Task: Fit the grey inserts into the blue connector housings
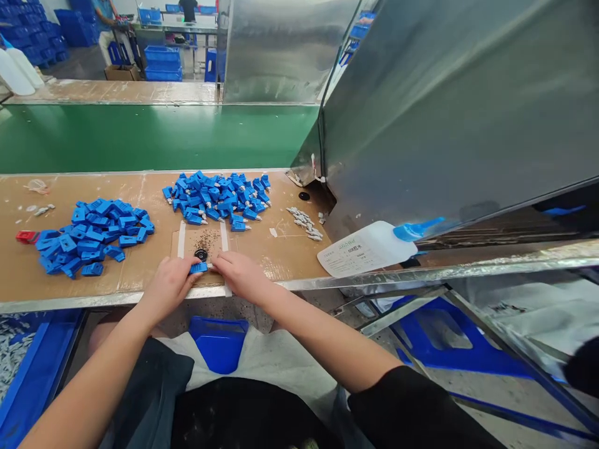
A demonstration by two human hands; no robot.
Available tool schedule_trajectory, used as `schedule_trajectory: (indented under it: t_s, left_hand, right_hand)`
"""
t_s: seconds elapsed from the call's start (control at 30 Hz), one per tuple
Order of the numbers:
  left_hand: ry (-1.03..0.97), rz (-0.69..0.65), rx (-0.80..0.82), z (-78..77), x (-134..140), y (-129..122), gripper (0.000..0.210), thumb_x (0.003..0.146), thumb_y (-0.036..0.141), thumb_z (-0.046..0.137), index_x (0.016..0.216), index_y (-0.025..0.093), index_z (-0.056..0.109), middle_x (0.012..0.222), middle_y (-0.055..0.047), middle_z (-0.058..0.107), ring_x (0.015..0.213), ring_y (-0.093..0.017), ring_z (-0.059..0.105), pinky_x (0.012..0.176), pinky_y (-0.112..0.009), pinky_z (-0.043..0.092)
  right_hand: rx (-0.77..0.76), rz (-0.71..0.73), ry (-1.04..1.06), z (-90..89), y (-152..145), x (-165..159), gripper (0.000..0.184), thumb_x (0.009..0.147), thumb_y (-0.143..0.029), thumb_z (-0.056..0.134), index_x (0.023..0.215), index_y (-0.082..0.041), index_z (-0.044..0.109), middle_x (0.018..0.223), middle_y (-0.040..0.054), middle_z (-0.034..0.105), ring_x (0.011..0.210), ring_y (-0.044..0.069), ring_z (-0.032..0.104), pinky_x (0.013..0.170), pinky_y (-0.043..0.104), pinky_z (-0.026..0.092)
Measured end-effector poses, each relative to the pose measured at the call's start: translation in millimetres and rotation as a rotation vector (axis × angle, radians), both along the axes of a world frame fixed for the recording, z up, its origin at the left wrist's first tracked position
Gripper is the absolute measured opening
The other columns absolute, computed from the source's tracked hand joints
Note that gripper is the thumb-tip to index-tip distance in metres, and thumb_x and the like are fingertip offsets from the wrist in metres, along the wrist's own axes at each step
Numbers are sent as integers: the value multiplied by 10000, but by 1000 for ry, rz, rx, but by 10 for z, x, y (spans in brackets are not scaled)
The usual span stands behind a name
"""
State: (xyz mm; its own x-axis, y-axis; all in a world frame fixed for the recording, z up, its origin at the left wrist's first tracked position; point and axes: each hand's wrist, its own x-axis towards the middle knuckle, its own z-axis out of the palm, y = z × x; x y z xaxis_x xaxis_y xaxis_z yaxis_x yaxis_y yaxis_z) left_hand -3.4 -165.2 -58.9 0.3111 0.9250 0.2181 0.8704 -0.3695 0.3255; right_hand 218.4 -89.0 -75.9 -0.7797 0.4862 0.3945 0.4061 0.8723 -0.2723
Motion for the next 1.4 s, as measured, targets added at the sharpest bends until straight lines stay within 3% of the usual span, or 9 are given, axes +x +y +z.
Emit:
schedule_trajectory:
  t_s: [0.33, 0.5, 0.57, 0.7, 0.83, 1.0, 1.17, 1.27, 1.4]
  left_hand:
    - [-3, -10, 23, -5, -12, 38, 326, 1044, 410, 443, 1208, 174, 596, 1113, -117, 718, 974, -257, 656, 857, -379, 466]
    - [78, -60, 9, 288, -125, 156, 361, 1033, 467, 445, 1201, 204, 627, 1144, -92, 739, 978, -264, 681, 858, -380, 465]
    - [121, -25, -13, 462, -145, 344, 382, 1024, 500, 448, 1216, 226, 634, 1126, -75, 749, 947, -263, 693, 825, -366, 472]
    - [252, 71, -13, 651, 3, 855, 355, 1012, 470, 473, 1225, 243, 644, 1101, -75, 759, 962, -287, 708, 786, -356, 479]
    - [377, 91, -18, 567, 270, 1192, 354, 989, 360, 529, 1306, 229, 619, 1134, -120, 753, 983, -305, 714, 819, -367, 488]
    - [321, 144, 63, 559, 230, 1078, 509, 986, 399, 548, 1452, 201, 493, 1125, -127, 732, 1010, -286, 690, 851, -364, 476]
    - [419, 321, 180, 738, -417, 580, 351, 1011, 416, 465, 1207, 195, 655, 1159, -149, 680, 1103, -311, 599, 891, -406, 432]
    - [540, 423, 142, 709, -736, 342, 353, 996, 437, 465, 1083, 180, 690, 1072, -168, 677, 1048, -343, 573, 858, -443, 413]
    - [540, 440, 115, 534, -798, 274, 328, 985, 408, 472, 1062, 159, 670, 1004, -191, 668, 1053, -362, 561, 871, -458, 397]
  right_hand:
    - [-38, 69, -8, -38, 67, -24, 156, 1039, -161, 483, 966, -138, 619, 886, 73, 620, 822, 189, 547, 733, 295, 411]
    - [60, 43, -54, 143, 88, 59, 225, 1074, -301, 467, 1082, -151, 635, 947, 78, 646, 897, 192, 596, 786, 290, 457]
    - [64, -145, -97, 321, 220, 213, 233, 1070, -275, 471, 1213, -161, 614, 1056, 108, 657, 962, 203, 612, 805, 290, 475]
    - [-83, -770, -412, 717, 724, 587, 291, 995, -105, 494, 1240, -113, 649, 1282, 217, 602, 1149, 268, 606, 905, 326, 506]
    - [-228, -965, -603, 898, 1204, 722, 358, 922, -165, 628, 1243, -16, 680, 1294, 339, 583, 1230, 373, 591, 972, 423, 508]
    - [-246, -914, -608, 938, 1349, 677, 301, 907, -158, 628, 1167, -53, 737, 1165, 306, 682, 1152, 350, 655, 926, 406, 519]
    - [-148, -836, -566, 1017, 1259, 632, 286, 934, -82, 530, 1135, -16, 722, 1194, 319, 667, 1176, 370, 637, 915, 420, 497]
    - [-140, -571, -387, 981, 1056, 486, 251, 994, -182, 530, 1132, -92, 720, 1100, 198, 726, 1020, 261, 683, 866, 325, 489]
    - [-129, -59, -104, 803, 627, 167, 246, 1034, -234, 514, 1122, -162, 732, 1027, 102, 706, 924, 194, 648, 819, 281, 476]
